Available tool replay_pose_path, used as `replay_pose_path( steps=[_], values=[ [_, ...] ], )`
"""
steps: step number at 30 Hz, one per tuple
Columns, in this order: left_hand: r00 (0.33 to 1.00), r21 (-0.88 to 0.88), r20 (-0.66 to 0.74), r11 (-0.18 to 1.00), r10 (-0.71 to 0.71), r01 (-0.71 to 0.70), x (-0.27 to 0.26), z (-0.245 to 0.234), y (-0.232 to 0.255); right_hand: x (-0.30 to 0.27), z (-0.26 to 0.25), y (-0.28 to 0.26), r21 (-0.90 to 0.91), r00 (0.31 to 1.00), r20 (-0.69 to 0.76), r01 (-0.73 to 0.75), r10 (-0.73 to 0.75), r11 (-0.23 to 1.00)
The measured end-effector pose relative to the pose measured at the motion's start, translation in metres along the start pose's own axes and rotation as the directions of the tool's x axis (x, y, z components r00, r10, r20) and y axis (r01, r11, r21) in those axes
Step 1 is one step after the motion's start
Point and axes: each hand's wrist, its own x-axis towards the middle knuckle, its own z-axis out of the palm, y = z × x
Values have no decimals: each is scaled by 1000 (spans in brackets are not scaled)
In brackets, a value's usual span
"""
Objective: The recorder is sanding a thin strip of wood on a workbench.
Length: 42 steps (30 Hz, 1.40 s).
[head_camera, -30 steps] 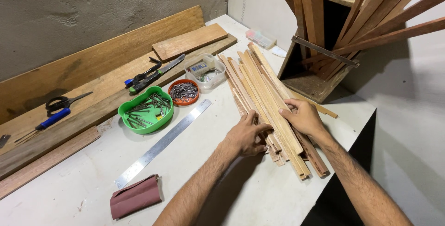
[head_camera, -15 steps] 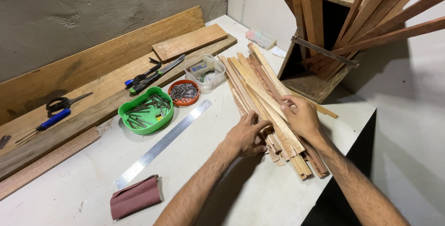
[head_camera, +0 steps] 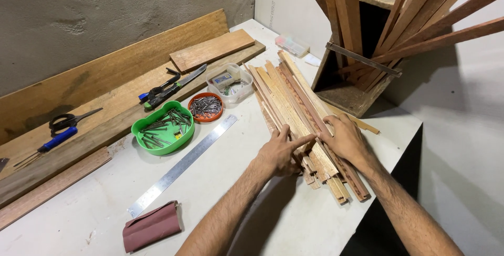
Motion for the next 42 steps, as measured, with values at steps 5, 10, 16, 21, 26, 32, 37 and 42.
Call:
replay_pose_path(
  steps=[5,10,16,21,26,32,37,42],
  values=[
    [997,-6,79,1000,-22,23,7,-8,6,21,20,27,90,987,-77,149,-142,985],
    [994,-50,85,996,-66,70,1,-20,9,-1,-8,-5,32,998,67,-21,19,999],
    [996,-124,70,991,-47,55,-7,-27,10,9,12,27,151,983,-23,182,-180,972],
    [998,-142,20,988,-58,60,-4,-17,3,2,1,16,84,977,-45,214,-210,973],
    [998,-190,-17,980,-55,51,-11,-19,4,10,9,28,96,961,-106,266,-256,959],
    [998,-170,-18,984,-53,49,-5,-10,-1,9,15,24,70,969,-83,239,-233,968],
    [998,-174,-30,984,-46,40,-8,-14,0,-4,-7,-1,46,993,94,73,-77,996],
    [999,-184,-33,983,-30,23,-10,-10,-2,9,4,11,50,984,72,160,-164,986]
  ],
)
